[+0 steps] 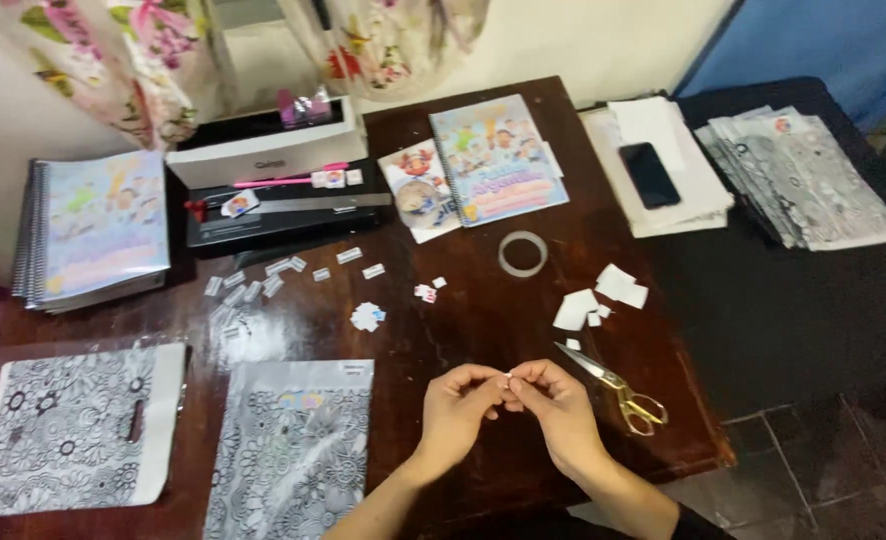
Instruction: The person places a notebook and small sticker labels into a decorative plastic bag, then uses scissors and adhesive tape to seal the bag.
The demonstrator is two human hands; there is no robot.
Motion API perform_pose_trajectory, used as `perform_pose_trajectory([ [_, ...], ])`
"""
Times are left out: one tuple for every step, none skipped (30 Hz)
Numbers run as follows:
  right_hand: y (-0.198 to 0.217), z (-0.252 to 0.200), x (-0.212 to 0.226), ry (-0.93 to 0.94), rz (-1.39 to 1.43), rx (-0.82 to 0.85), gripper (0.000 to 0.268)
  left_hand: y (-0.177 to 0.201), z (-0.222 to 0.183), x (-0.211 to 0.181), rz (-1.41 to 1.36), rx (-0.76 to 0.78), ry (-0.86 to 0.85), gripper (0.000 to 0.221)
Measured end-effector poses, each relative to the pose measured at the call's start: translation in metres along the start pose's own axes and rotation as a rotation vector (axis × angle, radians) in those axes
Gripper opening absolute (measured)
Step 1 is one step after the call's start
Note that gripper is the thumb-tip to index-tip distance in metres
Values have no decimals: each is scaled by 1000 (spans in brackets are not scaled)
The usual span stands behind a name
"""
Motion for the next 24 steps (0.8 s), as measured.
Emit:
perform_pose_trajectory([
  [15,-7,9,33,-192,-3,11,-1,2,10,1,-36,26,20],
  [27,-11,20,71,-384,0,14,-1,7,17,6,-74,45,20],
  [56,-17,22,76,-381,0,14,-6,13,15,11,-73,42,20],
  [80,-25,33,141,-758,-21,17,-6,16,20,-11,-115,83,20],
  [100,-34,40,207,-1136,-43,20,-6,19,26,-33,-157,123,20],
  [114,-38,35,203,-1133,-43,20,-11,24,31,-32,-157,128,20],
  [123,-42,30,196,-1345,-45,23,-14,28,40,-50,-185,174,19],
  [134,-46,25,187,-1560,-45,26,-19,32,50,-71,-211,220,19],
  [136,-44,30,182,-1559,-46,26,-27,37,52,-72,-210,224,19],
  [142,-37,28,79,-1560,-24,29,-32,41,56,-70,-242,252,19],
  [149,-32,26,-24,-1559,-2,32,-37,44,60,-67,-273,279,18],
  [154,-27,32,-23,-1560,0,32,-41,47,64,-68,-275,278,18],
  [163,-22,27,-151,-1566,42,33,-44,49,67,-84,-298,277,18],
  [173,-19,21,-281,-1567,84,33,-46,50,71,-100,-321,278,17],
  [180,-18,20,-282,-1567,87,33,-47,52,80,-100,-324,278,17],
  [187,-19,10,-353,-1615,140,30,-47,55,88,-132,-328,257,17],
  [194,-20,1,-426,-1663,194,26,-47,57,95,-164,-332,236,17],
  [194,-21,4,-425,-1663,192,26,-51,58,98,-163,-330,235,17],
  [194,-23,4,-453,-1653,218,26,-54,58,100,-191,-334,239,18],
  [191,-23,4,-475,-1644,246,26,-55,59,101,-218,-340,239,18],
  [199,-22,1,-470,-1644,245,26,-57,61,98,-216,-341,235,18],
  [207,-21,-11,-505,-1372,276,25,-59,63,95,-242,-351,228,19],
  [211,-21,-23,-532,-1098,304,24,-59,64,93,-268,-362,221,19],
  [212,-26,-21,-530,-1100,307,24,-62,67,89,-269,-365,219,19],
])
Point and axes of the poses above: each hand's wrist, its own z-axis towards the middle knuckle, its own y-axis out of the back of the hand, x = y × z, the point moved 10 cm from there along z, towards the middle knuckle, and after that the axes turned 11 degrees about x, right-handed, at the moved point
